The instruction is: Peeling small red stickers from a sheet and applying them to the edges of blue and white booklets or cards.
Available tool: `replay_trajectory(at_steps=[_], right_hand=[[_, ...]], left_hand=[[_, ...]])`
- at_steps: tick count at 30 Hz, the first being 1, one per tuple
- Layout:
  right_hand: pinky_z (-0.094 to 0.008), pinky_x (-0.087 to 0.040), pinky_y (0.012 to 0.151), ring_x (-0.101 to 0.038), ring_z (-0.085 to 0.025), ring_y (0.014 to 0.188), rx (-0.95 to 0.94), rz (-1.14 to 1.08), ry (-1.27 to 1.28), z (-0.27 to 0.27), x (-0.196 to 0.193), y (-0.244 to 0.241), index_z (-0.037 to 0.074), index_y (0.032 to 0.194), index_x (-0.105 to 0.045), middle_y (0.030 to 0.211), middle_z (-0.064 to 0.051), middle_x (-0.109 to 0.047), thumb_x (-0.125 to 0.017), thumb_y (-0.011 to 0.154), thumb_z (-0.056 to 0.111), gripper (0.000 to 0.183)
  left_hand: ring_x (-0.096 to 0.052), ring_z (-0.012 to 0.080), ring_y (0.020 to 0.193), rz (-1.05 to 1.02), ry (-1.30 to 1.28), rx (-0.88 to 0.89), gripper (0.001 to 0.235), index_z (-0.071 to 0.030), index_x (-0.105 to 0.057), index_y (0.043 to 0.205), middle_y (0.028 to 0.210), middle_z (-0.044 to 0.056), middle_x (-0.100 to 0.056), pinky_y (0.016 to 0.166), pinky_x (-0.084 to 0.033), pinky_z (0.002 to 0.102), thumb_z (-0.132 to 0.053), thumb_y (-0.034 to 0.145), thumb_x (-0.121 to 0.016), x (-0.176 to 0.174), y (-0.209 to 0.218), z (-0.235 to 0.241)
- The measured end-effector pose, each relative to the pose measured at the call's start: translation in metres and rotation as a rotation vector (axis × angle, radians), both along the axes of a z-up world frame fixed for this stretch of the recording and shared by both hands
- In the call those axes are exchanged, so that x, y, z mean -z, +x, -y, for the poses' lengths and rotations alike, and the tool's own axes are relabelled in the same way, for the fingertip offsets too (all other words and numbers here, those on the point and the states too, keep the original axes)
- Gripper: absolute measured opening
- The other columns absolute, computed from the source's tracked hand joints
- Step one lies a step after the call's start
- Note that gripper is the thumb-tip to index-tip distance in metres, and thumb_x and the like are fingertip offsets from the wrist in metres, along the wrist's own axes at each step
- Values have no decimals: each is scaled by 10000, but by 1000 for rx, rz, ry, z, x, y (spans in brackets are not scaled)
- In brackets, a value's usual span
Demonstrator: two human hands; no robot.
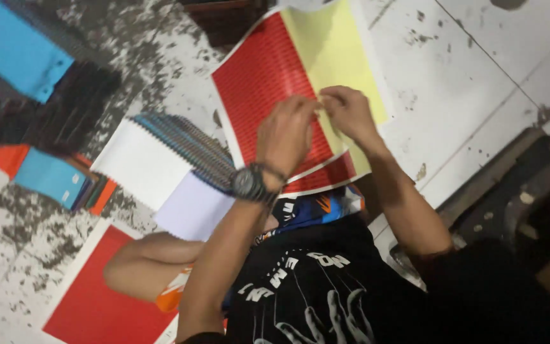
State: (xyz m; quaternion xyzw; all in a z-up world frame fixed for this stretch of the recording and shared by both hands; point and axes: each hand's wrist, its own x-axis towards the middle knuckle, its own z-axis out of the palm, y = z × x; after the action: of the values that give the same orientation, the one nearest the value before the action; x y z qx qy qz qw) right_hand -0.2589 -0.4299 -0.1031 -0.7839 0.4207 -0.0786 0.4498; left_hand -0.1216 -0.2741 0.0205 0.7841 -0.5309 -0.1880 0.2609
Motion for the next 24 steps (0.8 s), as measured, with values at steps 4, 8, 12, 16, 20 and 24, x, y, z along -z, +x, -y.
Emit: replay_trajectory(at_steps=[4,8,12,16,20,24], right_hand=[[-403,-604,811,-752,-258,917,20,-73,19,-14,-25,13,244,1140,-800,956,-48,-758,-697,977,383,238],[-455,-591,851,-748,-321,979,95,-136,122,-23,-38,16,98,1131,-772,971,-123,-779,-774,883,366,365],[-351,-611,785,-765,-213,896,203,-137,138,-35,-41,17,136,1078,-790,915,-47,-782,-829,854,241,250],[-347,-614,743,-770,-224,848,209,-104,93,-37,-52,18,131,1048,-797,871,-51,-784,-847,849,214,221],[-354,-610,744,-764,-233,880,221,-86,165,-40,-66,21,86,1050,-786,913,-98,-782,-818,860,167,209],[-321,-601,718,-760,-198,871,269,-88,204,-41,-65,22,93,1026,-784,890,-82,-785,-835,835,189,220]], left_hand=[[-408,456,1379,116,411,6,608,-284,-547,1407,1472,97,-398,954,-527,654,-111,850,-717,21,12,39],[-394,507,1369,-59,418,-27,646,-245,-462,1466,1522,184,-305,870,-574,676,-152,884,-726,21,11,32],[-366,484,1359,-97,574,-21,543,-332,-466,1450,1529,122,-207,869,-604,621,-248,951,-664,8,7,26],[-358,493,1352,-83,569,-11,519,-330,-459,1450,1514,134,-199,878,-614,600,-238,973,-644,3,5,24],[-323,514,1374,-74,516,-10,492,-306,-473,1443,1527,168,-188,873,-611,622,-268,971,-605,11,4,17],[-299,493,1382,-45,463,-29,518,-345,-446,1429,1526,154,-170,863,-622,594,-313,922,-552,20,-1,14]])
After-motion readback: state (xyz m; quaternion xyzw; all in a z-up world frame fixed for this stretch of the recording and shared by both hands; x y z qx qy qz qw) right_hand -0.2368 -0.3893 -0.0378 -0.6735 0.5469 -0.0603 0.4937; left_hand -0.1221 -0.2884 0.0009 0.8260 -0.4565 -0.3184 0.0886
